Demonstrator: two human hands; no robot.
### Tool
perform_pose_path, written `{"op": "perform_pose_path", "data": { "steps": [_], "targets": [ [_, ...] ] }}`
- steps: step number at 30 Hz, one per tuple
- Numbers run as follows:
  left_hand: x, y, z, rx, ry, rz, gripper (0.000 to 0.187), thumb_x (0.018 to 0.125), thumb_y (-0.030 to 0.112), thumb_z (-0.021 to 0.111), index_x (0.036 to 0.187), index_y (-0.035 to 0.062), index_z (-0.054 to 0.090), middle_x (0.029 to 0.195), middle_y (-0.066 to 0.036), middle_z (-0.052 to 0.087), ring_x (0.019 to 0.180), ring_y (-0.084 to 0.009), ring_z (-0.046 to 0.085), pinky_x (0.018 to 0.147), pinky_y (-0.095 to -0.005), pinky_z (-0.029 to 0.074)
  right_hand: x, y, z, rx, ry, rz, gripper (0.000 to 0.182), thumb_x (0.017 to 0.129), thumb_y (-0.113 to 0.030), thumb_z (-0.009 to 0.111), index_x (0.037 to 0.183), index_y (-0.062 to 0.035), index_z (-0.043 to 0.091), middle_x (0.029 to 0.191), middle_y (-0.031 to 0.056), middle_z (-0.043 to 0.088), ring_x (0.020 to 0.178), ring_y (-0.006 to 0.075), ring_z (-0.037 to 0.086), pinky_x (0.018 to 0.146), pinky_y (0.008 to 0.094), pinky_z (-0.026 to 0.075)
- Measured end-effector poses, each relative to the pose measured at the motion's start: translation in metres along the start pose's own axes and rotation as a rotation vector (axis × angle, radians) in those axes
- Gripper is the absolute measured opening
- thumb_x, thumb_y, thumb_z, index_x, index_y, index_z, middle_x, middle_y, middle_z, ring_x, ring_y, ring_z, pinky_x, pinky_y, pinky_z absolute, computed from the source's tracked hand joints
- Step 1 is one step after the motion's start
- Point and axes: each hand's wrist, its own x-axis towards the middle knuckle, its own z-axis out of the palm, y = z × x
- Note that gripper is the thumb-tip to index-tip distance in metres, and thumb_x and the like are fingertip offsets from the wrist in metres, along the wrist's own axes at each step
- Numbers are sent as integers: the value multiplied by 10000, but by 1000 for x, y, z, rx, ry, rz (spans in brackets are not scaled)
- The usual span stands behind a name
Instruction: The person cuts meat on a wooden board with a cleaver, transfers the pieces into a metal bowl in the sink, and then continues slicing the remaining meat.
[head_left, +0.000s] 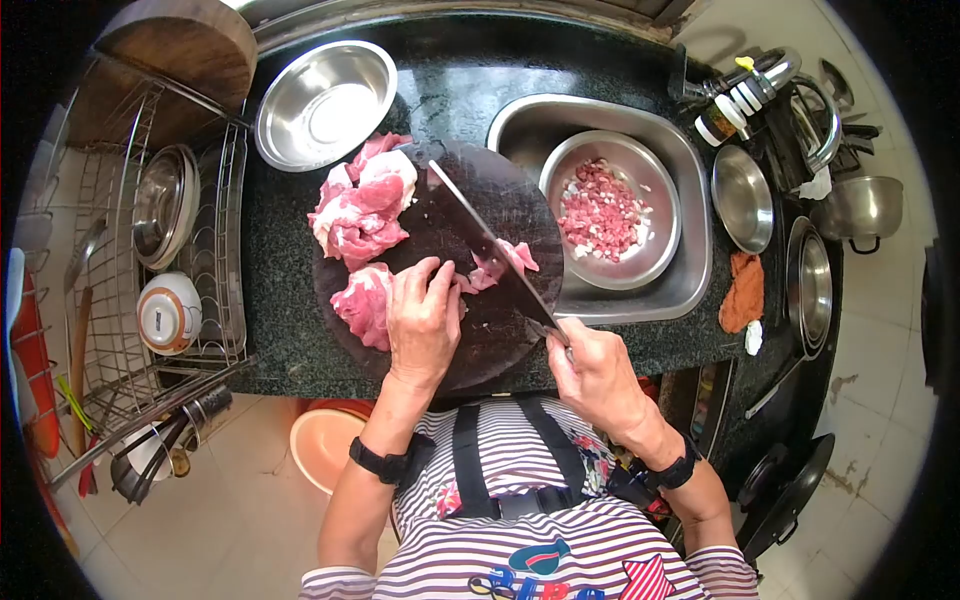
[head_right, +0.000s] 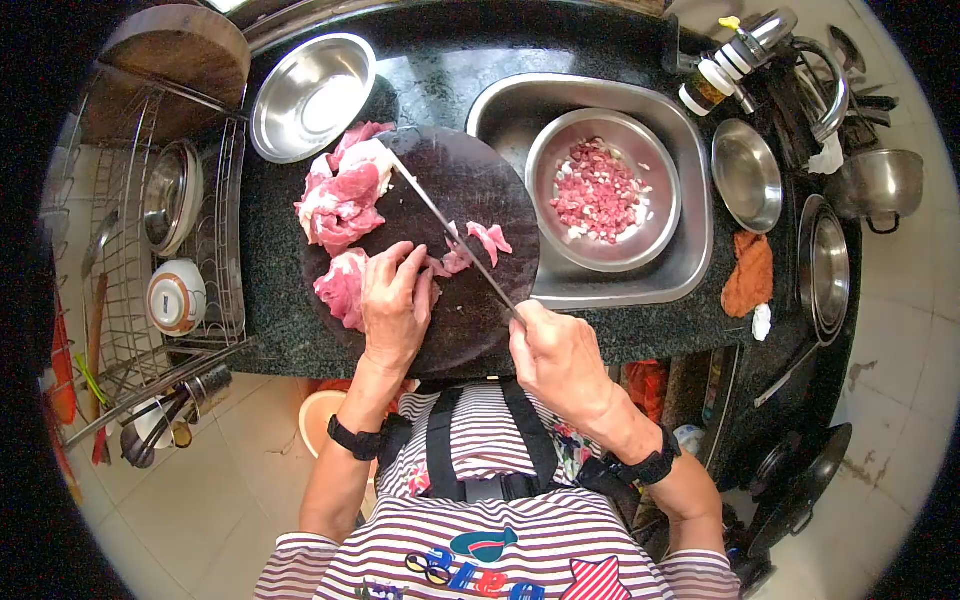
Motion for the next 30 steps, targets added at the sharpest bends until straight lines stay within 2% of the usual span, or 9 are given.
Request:
{"op": "perform_pose_path", "data": {
  "steps": [3,6,7,9,11,15,23,27,30],
  "targets": [
    [7,0,2,-20,-28,19,300,792,13,693,1090,5,659,1079,-152,619,978,-330,599,843,-410,490,0,4,-4,46,36,40,64,876,-34,583,892,7,537,678,210,580,608,404,598,551,472,437],
    [15,7,0,-132,25,-40,301,820,12,689,1119,13,657,1090,-156,632,987,-322,619,836,-383,508,5,10,-5,303,113,51,116,927,-84,591,896,22,555,588,129,526,420,200,480,433,353,387],
    [20,13,-2,-224,85,-107,297,834,14,684,1130,14,657,1097,-155,639,993,-313,629,832,-369,514,5,10,-9,300,118,47,116,927,-84,591,896,22,555,588,129,526,420,200,480,433,353,387],
    [27,25,-9,-389,32,-285,256,913,66,646,1161,6,645,1118,-148,654,1009,-277,644,849,-355,528,12,-4,-26,878,-59,519,149,964,-125,566,884,1,558,609,51,531,409,102,452,397,270,390],
    [31,25,-6,-1376,-99,-908,300,1000,186,560,1231,-2,597,1168,-145,641,1058,-253,631,910,-369,518,17,-7,-31,981,-77,508,171,983,-165,558,898,-17,560,644,-5,515,429,45,435,393,221,406],
    [35,25,-10,-2235,-333,-1097,436,1057,368,389,1301,34,524,1254,-136,603,1155,-243,582,998,-421,478,23,8,-27,1129,-152,528,174,969,-168,587,931,0,559,642,3,515,420,46,425,390,228,413],
    [19,11,-13,-1898,-277,-1127,264,1005,219,560,1179,25,606,1123,-106,661,1047,-201,633,903,-356,540,24,18,-24,1099,-85,540,149,972,-145,582,956,3,570,643,6,518,428,54,443,394,230,427],
    [20,18,-16,-1203,-161,-1039,195,975,158,615,1077,-2,659,910,-78,707,744,-148,673,662,-277,577,17,19,-38,1004,8,543,145,972,-148,579,940,-7,570,637,5,515,428,54,446,391,229,427],
    [17,26,-20,-578,-154,-675,184,958,96,584,1075,-16,672,834,-105,715,629,-112,655,537,-271,512,5,22,-48,907,65,533,162,973,-154,569,891,-14,564,628,5,519,425,58,454,381,232,420]
  ]
}}
